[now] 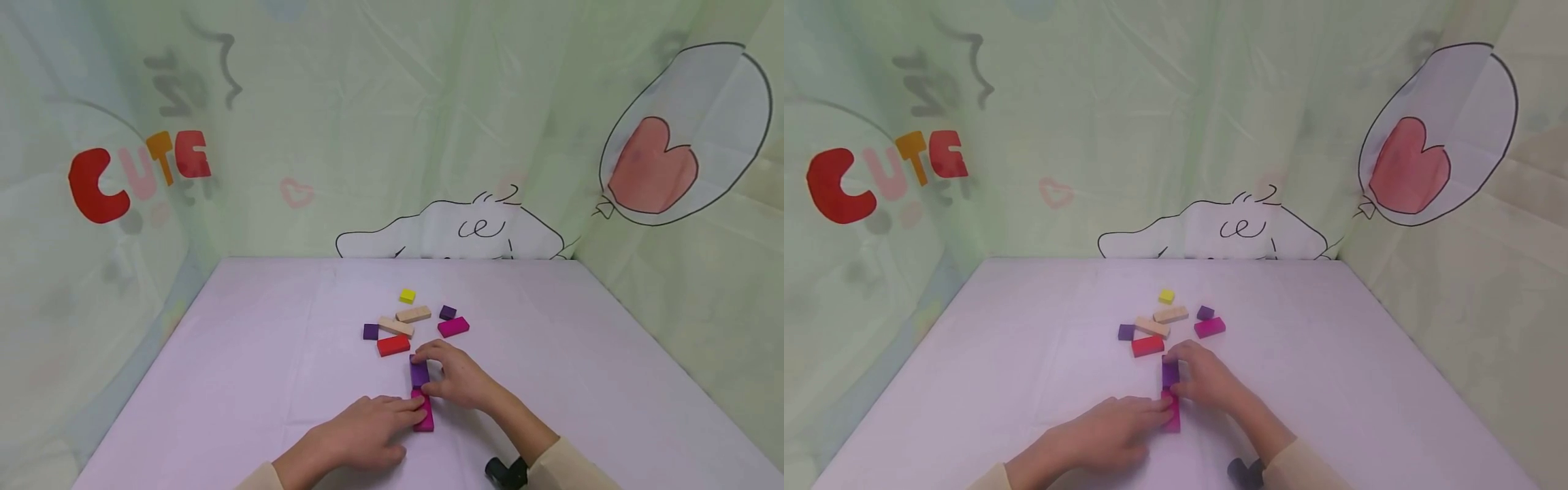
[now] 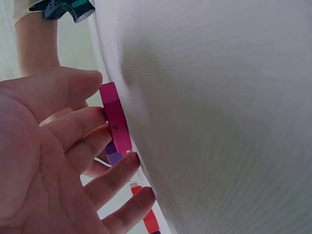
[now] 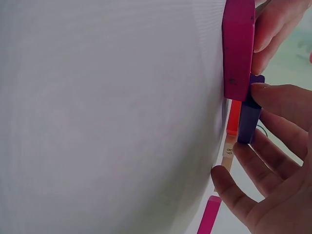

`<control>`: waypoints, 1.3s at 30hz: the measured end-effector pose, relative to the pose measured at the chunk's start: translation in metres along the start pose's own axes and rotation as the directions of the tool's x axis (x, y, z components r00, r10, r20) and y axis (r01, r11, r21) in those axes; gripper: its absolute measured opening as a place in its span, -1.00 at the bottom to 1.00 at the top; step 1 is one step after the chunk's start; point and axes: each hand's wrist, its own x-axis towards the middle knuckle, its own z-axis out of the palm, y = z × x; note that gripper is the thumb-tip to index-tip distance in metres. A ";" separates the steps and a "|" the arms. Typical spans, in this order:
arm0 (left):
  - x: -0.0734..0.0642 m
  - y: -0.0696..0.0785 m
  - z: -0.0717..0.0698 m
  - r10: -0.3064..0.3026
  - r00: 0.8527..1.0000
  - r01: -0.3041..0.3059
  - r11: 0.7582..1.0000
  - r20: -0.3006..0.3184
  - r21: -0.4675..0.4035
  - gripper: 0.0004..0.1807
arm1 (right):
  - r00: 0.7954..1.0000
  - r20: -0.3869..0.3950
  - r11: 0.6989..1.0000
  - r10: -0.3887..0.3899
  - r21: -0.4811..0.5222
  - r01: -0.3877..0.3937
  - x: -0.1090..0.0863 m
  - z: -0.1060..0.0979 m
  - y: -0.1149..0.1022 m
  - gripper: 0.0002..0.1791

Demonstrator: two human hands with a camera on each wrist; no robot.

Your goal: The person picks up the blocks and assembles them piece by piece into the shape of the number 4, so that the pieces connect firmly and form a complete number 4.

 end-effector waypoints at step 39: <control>-0.002 0.001 -0.002 -0.016 1.000 0.017 1.000 0.017 -0.016 -0.34 | 0.986 0.165 1.000 -0.014 0.028 0.009 -0.003 -0.006 0.006 -0.56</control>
